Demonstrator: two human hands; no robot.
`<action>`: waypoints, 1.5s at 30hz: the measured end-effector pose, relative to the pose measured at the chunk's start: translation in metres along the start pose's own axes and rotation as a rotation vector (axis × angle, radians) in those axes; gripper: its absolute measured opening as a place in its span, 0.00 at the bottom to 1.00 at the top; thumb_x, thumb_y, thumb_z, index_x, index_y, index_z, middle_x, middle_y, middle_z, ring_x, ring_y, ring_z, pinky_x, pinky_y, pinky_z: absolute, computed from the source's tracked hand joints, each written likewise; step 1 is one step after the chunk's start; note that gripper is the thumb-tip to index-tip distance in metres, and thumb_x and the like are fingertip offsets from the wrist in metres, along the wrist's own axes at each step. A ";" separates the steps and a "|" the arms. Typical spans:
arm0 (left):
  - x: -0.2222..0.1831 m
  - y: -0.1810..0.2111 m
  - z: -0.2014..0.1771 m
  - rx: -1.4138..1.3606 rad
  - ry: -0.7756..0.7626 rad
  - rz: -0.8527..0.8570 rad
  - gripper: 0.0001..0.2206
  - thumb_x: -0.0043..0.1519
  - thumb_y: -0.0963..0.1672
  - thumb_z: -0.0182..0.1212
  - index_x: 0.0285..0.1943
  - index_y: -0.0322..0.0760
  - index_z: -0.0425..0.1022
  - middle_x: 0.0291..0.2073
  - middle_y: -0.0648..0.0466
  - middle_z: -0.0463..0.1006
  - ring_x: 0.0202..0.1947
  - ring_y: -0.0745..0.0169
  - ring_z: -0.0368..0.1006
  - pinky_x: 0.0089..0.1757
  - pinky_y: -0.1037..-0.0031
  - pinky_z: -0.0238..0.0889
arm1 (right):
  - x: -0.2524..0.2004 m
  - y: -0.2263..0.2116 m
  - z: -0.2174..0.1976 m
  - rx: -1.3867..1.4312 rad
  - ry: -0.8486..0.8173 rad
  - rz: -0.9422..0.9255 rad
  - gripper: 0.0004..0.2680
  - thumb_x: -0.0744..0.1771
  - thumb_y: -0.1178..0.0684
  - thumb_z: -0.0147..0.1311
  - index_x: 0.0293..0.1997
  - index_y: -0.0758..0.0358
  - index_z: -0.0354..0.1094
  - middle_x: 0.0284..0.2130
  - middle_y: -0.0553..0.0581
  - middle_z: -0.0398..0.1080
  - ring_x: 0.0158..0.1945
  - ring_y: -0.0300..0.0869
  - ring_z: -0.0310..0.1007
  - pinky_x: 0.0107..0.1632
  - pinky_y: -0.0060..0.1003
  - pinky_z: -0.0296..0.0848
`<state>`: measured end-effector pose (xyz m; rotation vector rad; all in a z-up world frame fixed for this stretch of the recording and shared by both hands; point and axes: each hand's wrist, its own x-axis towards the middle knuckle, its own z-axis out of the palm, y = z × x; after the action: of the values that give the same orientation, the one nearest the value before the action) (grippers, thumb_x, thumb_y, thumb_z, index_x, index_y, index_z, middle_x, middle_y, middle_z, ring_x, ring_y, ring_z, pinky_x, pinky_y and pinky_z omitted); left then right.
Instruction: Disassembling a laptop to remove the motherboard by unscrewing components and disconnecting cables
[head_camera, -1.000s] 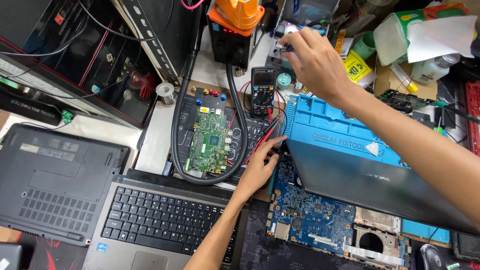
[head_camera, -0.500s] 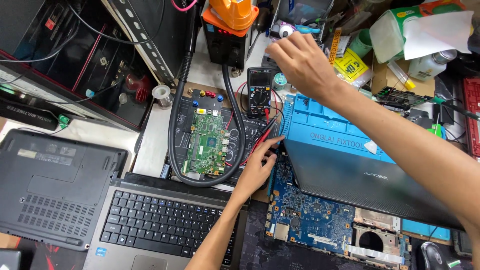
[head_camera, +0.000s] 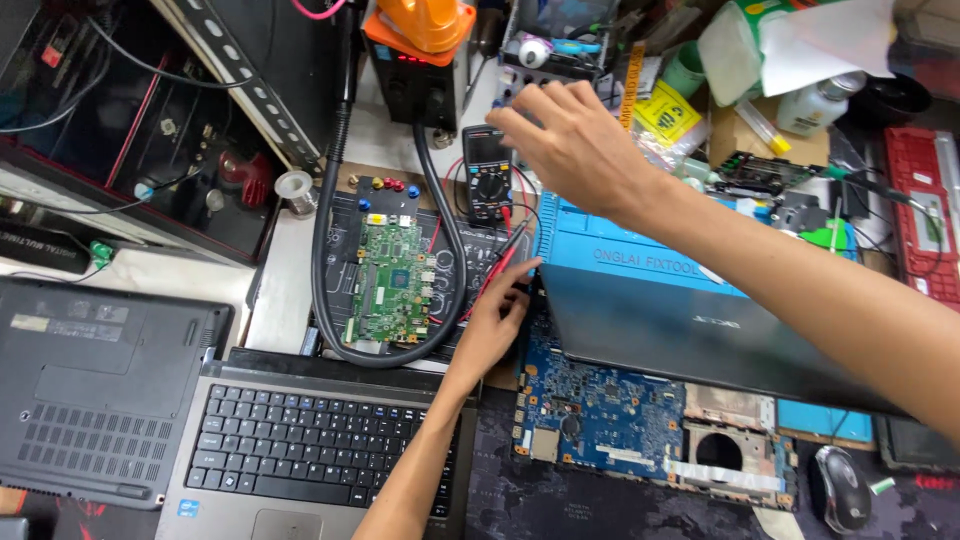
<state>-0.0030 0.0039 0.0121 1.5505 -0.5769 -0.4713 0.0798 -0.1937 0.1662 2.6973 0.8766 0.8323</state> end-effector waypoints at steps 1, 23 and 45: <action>0.001 -0.002 0.000 0.001 -0.007 0.005 0.22 0.69 0.39 0.46 0.73 0.51 0.64 0.62 0.47 0.71 0.55 0.55 0.70 0.49 0.69 0.62 | -0.003 -0.003 -0.012 -0.007 0.001 0.005 0.07 0.71 0.55 0.57 0.55 0.57 0.67 0.42 0.56 0.70 0.39 0.47 0.70 0.43 0.41 0.66; -0.058 0.011 0.067 0.308 0.146 0.089 0.28 0.69 0.38 0.49 0.80 0.41 0.50 0.70 0.38 0.55 0.69 0.30 0.55 0.60 0.42 0.57 | -0.193 -0.158 -0.153 0.470 0.395 0.332 0.05 0.66 0.58 0.59 0.42 0.56 0.79 0.32 0.51 0.75 0.35 0.41 0.76 0.42 0.37 0.77; -0.063 0.020 0.071 0.519 0.127 0.065 0.23 0.67 0.36 0.52 0.73 0.36 0.63 0.70 0.40 0.58 0.63 0.33 0.66 0.48 0.49 0.72 | -0.315 -0.163 -0.036 0.663 0.117 1.390 0.08 0.73 0.55 0.50 0.54 0.68 0.69 0.35 0.67 0.68 0.35 0.52 0.74 0.36 0.40 0.75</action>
<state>-0.0975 -0.0139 0.0250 2.0299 -0.6827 -0.1742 -0.2302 -0.2475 -0.0017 3.6642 -1.1658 0.9430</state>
